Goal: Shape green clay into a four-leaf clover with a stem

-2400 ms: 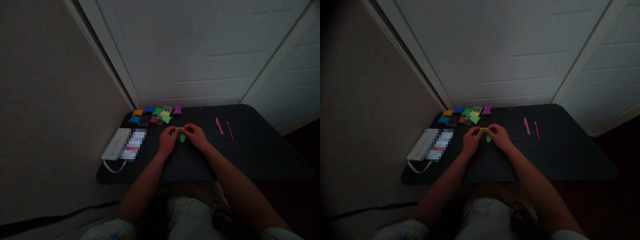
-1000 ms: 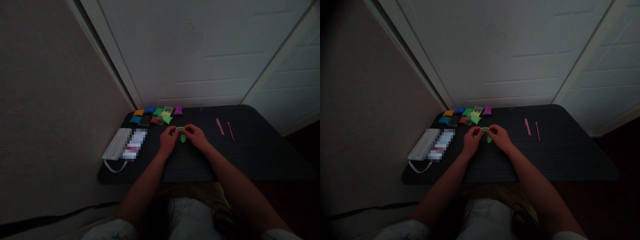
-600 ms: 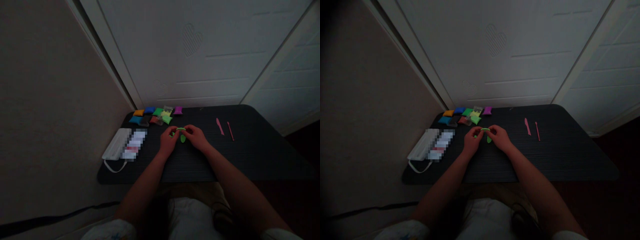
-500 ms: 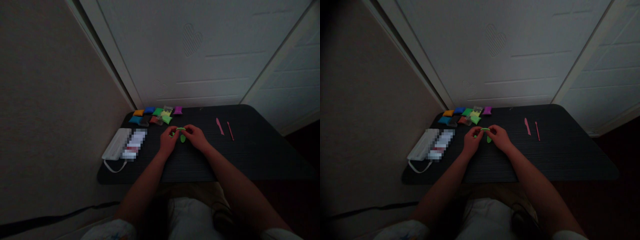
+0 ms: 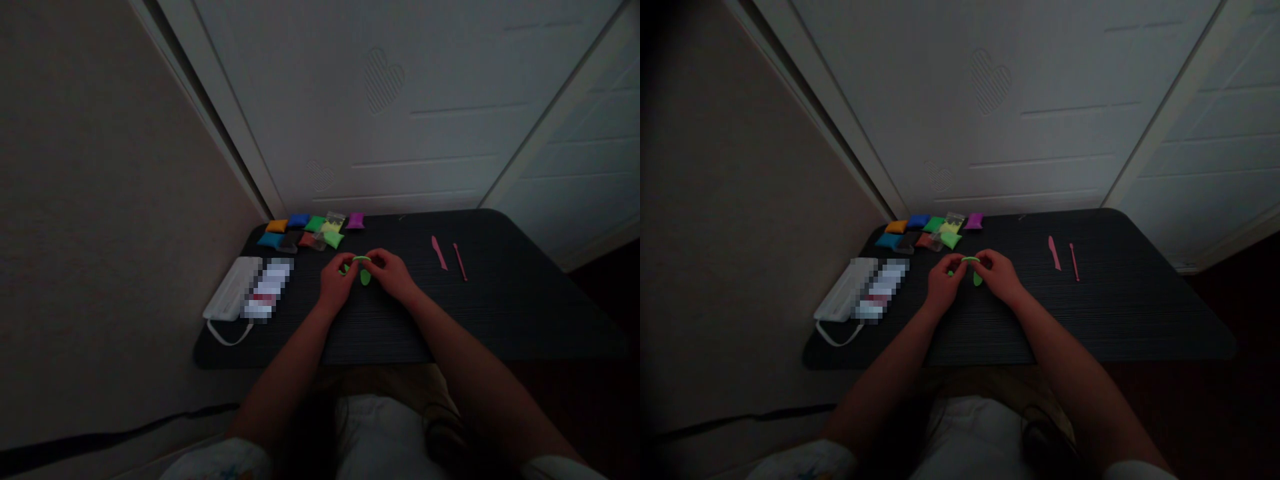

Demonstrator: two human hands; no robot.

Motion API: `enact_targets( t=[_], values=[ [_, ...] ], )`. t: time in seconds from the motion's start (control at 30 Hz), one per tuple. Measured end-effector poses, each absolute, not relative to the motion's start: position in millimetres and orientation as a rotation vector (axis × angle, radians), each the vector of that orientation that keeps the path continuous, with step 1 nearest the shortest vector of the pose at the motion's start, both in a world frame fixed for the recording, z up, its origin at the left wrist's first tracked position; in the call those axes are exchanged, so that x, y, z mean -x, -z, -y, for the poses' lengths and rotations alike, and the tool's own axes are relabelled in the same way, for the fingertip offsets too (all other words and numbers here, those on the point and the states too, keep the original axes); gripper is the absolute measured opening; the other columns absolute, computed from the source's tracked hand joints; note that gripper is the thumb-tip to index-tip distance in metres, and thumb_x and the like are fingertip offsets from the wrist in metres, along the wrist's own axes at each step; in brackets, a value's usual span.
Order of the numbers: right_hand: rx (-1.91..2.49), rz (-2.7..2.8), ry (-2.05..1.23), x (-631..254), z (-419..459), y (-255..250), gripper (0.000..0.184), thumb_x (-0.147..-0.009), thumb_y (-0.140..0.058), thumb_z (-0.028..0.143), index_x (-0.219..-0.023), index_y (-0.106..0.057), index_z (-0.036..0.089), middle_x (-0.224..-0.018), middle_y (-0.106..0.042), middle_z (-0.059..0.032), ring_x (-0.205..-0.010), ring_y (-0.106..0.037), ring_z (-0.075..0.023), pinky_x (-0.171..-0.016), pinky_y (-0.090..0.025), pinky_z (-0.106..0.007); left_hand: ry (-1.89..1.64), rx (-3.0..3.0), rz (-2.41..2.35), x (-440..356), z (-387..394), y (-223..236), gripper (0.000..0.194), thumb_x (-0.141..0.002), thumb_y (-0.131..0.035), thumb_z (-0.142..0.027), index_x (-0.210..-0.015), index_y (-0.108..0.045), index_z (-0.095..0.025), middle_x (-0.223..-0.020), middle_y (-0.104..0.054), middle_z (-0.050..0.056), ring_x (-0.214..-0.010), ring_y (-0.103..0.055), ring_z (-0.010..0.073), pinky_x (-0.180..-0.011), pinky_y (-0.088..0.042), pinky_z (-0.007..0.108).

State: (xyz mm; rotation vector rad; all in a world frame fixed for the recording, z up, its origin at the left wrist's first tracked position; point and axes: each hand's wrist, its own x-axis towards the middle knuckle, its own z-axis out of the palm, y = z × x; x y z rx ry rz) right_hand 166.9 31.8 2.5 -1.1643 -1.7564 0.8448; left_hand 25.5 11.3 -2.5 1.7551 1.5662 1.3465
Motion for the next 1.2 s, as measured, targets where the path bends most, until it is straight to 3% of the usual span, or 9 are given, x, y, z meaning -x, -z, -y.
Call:
enact_targets(
  t=[1.2],
  values=[
    [1.122, 1.767, -0.808, -166.9, -30.7, -5.8, 0.019, -0.072, -0.052, 0.036, -0.079, -0.056, 0.019, -0.075, -0.057, -0.0008, -0.069, -0.053, -0.0127, -0.066, -0.042, -0.027, -1.301, -1.797, -1.586, -24.3, -11.3, 2.3, 0.022, -0.074, -0.05, -0.034, -0.088, -0.057, -0.019, -0.079, -0.06, 0.002, -0.068, -0.054, 0.0113, -0.063, -0.042, 0.023]
  ],
)
